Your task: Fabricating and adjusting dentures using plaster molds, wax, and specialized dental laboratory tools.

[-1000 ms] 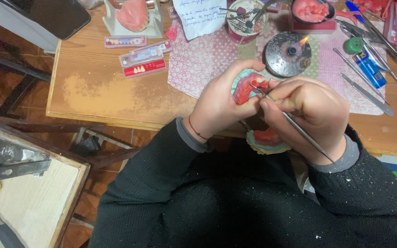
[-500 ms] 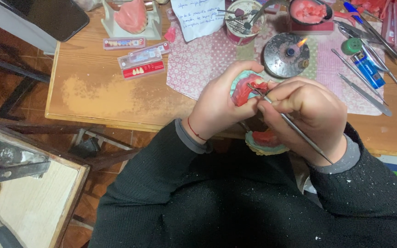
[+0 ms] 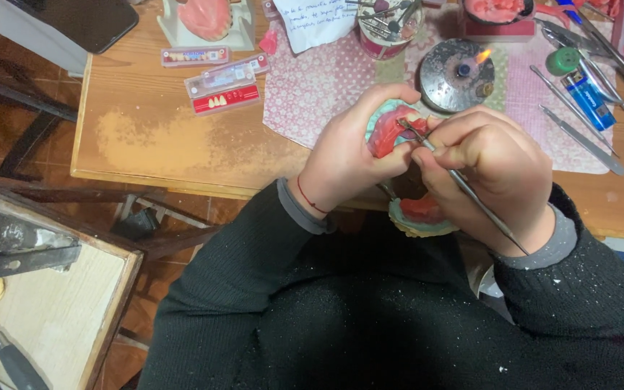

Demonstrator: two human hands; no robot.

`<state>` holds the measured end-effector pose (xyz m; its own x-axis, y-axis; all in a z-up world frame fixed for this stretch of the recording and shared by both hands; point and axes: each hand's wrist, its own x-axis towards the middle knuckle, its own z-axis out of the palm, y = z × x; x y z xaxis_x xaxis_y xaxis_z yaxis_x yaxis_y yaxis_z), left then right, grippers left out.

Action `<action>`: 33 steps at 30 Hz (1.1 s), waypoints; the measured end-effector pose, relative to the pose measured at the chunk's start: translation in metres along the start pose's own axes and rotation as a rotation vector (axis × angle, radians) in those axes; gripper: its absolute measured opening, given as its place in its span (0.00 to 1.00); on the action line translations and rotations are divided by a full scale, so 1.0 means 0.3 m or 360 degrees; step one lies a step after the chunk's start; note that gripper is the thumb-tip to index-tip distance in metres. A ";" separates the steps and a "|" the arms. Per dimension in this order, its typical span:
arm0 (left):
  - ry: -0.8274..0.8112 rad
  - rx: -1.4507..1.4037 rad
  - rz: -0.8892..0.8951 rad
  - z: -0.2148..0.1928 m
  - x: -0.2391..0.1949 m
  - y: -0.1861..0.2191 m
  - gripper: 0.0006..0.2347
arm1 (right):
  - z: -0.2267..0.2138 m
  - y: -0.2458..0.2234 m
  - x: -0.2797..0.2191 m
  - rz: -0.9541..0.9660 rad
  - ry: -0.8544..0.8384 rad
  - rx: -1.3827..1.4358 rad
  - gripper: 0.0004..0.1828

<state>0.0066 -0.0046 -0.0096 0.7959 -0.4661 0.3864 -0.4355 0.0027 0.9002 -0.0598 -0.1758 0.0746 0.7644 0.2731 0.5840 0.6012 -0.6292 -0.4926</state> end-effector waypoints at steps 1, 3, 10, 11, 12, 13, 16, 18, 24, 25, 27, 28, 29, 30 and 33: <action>0.0000 0.0001 -0.0003 -0.001 0.000 0.002 0.22 | 0.000 0.000 -0.001 0.0002 -0.0001 0.0003 0.17; -0.0007 -0.0034 -0.0015 -0.006 0.002 0.006 0.22 | 0.001 0.002 0.001 0.0001 0.0012 -0.0012 0.18; 0.0006 -0.0036 -0.0033 0.000 -0.001 0.009 0.22 | 0.001 0.004 -0.003 0.0011 0.0000 0.0011 0.17; 0.0008 -0.0025 -0.0054 -0.001 0.000 0.013 0.22 | 0.002 0.006 -0.003 0.0012 0.0003 0.0023 0.17; 0.0010 -0.0013 -0.0075 0.000 0.000 0.015 0.22 | 0.002 0.008 -0.004 0.0013 0.0007 0.0036 0.17; 0.0010 -0.0012 -0.0073 0.000 0.000 0.015 0.22 | 0.002 0.006 -0.004 0.0012 0.0008 0.0035 0.17; 0.0013 -0.0026 -0.0063 0.003 0.000 0.011 0.22 | 0.001 0.004 -0.004 0.0014 0.0013 0.0024 0.17; 0.0020 0.0012 -0.0055 0.004 0.001 0.010 0.22 | 0.001 0.003 -0.003 0.0010 0.0013 0.0022 0.17; 0.0004 -0.0055 -0.0098 0.003 -0.002 0.015 0.22 | 0.001 0.000 -0.008 0.0036 0.0020 0.0000 0.17; 0.0004 -0.0055 -0.0100 0.003 -0.003 0.015 0.22 | 0.001 0.001 -0.009 0.0038 0.0019 0.0002 0.17; 0.0014 -0.0056 -0.0081 0.004 -0.003 0.016 0.22 | 0.000 0.002 -0.009 0.0040 0.0014 0.0000 0.17; 0.0014 -0.0057 -0.0082 0.005 -0.003 0.013 0.22 | 0.001 0.003 -0.010 0.0041 0.0014 0.0000 0.17; 0.0020 -0.0038 -0.0063 0.006 -0.003 0.010 0.22 | 0.002 0.004 -0.011 0.0031 0.0017 -0.0009 0.17; 0.0026 -0.0019 -0.0045 0.007 -0.003 0.007 0.22 | 0.003 0.005 -0.012 0.0022 0.0021 -0.0018 0.17; 0.0017 -0.0033 -0.0046 0.005 -0.003 0.006 0.22 | 0.001 0.012 -0.012 0.0003 0.0013 -0.0006 0.18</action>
<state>0.0045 -0.0056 -0.0086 0.8124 -0.4571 0.3621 -0.4035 0.0077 0.9149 -0.0603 -0.1788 0.0705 0.7635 0.2663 0.5884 0.5990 -0.6325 -0.4910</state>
